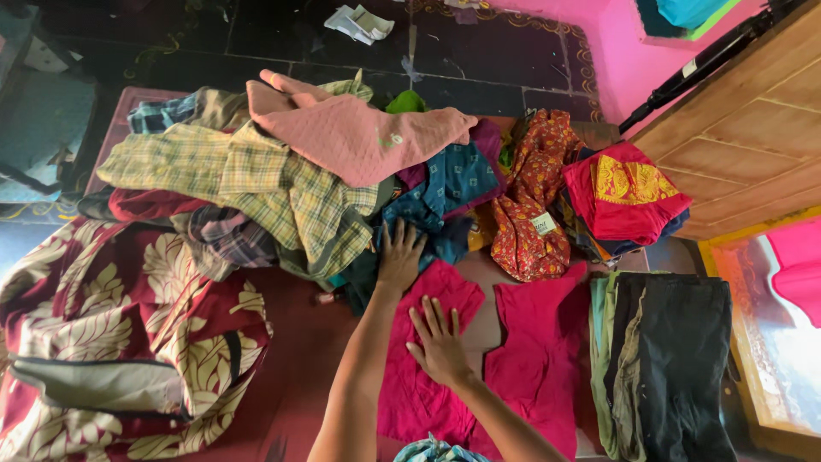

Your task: The person folds various items of clothing, including pants and a pink blouse, by hand on a low surface.

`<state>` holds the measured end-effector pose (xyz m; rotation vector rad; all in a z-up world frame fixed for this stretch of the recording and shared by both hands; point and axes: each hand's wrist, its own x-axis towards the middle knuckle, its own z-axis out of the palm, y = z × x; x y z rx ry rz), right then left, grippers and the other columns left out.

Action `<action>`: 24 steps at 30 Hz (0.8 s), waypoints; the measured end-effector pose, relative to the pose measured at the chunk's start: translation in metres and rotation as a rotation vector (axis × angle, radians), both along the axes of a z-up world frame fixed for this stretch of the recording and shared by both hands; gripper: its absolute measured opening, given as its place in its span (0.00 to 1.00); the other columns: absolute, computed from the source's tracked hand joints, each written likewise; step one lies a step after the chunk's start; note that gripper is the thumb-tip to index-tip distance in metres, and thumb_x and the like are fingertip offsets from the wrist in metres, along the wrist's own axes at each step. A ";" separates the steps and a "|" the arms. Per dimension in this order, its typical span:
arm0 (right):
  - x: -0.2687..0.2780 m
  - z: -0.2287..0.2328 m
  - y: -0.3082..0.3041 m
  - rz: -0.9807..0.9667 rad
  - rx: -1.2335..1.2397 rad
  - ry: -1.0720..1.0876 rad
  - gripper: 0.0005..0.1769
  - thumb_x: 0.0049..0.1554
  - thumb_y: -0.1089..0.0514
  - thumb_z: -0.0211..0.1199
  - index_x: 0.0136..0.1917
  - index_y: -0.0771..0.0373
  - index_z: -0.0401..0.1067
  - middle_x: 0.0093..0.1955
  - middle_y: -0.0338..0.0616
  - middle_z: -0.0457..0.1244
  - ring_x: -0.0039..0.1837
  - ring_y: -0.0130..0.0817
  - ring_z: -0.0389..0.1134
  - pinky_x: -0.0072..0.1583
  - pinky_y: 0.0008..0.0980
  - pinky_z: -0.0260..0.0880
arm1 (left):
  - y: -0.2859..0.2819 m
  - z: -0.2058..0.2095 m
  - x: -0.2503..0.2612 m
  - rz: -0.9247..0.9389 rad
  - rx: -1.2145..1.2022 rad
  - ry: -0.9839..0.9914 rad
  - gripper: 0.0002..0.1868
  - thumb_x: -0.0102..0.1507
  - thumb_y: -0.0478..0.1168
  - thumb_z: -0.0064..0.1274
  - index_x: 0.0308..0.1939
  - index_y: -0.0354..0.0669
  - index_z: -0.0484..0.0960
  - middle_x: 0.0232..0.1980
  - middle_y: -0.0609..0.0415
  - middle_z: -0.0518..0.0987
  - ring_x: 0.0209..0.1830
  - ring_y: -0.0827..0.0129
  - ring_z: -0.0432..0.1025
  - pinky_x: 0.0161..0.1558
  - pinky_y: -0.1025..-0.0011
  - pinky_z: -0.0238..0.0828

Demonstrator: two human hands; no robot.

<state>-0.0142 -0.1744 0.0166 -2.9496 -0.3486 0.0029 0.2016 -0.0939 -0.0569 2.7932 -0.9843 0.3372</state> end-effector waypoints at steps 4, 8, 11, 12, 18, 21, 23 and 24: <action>-0.018 -0.001 -0.015 0.081 0.029 -0.023 0.39 0.64 0.42 0.51 0.82 0.61 0.49 0.86 0.58 0.37 0.85 0.56 0.36 0.78 0.62 0.34 | -0.035 0.034 0.043 0.233 -0.165 0.234 0.19 0.63 0.50 0.56 0.52 0.40 0.81 0.54 0.44 0.79 0.62 0.46 0.69 0.65 0.44 0.60; -0.026 0.007 -0.020 0.176 0.159 0.029 0.39 0.64 0.41 0.52 0.81 0.62 0.51 0.86 0.60 0.37 0.85 0.60 0.35 0.79 0.60 0.35 | -0.041 0.072 0.064 0.452 -0.624 0.345 0.25 0.68 0.50 0.56 0.63 0.38 0.75 0.54 0.39 0.77 0.54 0.45 0.70 0.54 0.49 0.67; -0.027 0.010 -0.017 0.225 0.206 0.078 0.40 0.63 0.41 0.53 0.81 0.62 0.52 0.85 0.61 0.37 0.84 0.62 0.35 0.79 0.60 0.35 | -0.031 0.103 0.044 0.310 -0.675 0.239 0.22 0.67 0.45 0.56 0.63 0.41 0.74 0.57 0.42 0.76 0.58 0.47 0.69 0.57 0.50 0.66; -0.030 0.011 -0.015 0.236 0.210 0.092 0.40 0.63 0.41 0.53 0.81 0.62 0.53 0.85 0.60 0.38 0.84 0.62 0.35 0.79 0.60 0.35 | -0.025 0.111 0.027 0.203 -0.656 0.142 0.24 0.66 0.42 0.55 0.65 0.41 0.73 0.58 0.42 0.76 0.59 0.48 0.68 0.59 0.49 0.64; -0.043 -0.004 -0.002 0.149 0.262 -0.119 0.31 0.60 0.50 0.60 0.72 0.65 0.63 0.80 0.62 0.49 0.83 0.62 0.44 0.78 0.60 0.41 | 0.035 0.118 -0.120 0.159 -0.615 -0.034 0.28 0.62 0.35 0.53 0.68 0.49 0.73 0.70 0.47 0.70 0.72 0.51 0.63 0.68 0.50 0.58; -0.068 -0.010 -0.002 -0.052 0.403 -0.060 0.33 0.46 0.63 0.61 0.66 0.66 0.67 0.77 0.58 0.54 0.81 0.57 0.49 0.79 0.57 0.47 | 0.081 0.095 -0.190 0.215 -0.584 0.116 0.27 0.59 0.38 0.57 0.63 0.48 0.74 0.66 0.45 0.71 0.67 0.46 0.63 0.64 0.48 0.60; -0.084 -0.011 -0.002 -0.115 0.376 -0.129 0.27 0.49 0.64 0.63 0.63 0.63 0.69 0.77 0.53 0.55 0.81 0.53 0.50 0.78 0.56 0.50 | 0.107 0.080 -0.220 0.331 -0.573 0.174 0.26 0.60 0.40 0.59 0.62 0.48 0.74 0.61 0.46 0.74 0.62 0.48 0.67 0.58 0.49 0.63; -0.092 -0.011 0.000 -0.147 0.362 -0.164 0.25 0.50 0.65 0.65 0.61 0.61 0.70 0.77 0.51 0.55 0.80 0.51 0.51 0.78 0.55 0.51 | 0.117 0.074 -0.231 0.389 -0.566 0.203 0.25 0.60 0.41 0.60 0.61 0.48 0.75 0.58 0.46 0.76 0.59 0.49 0.69 0.55 0.50 0.65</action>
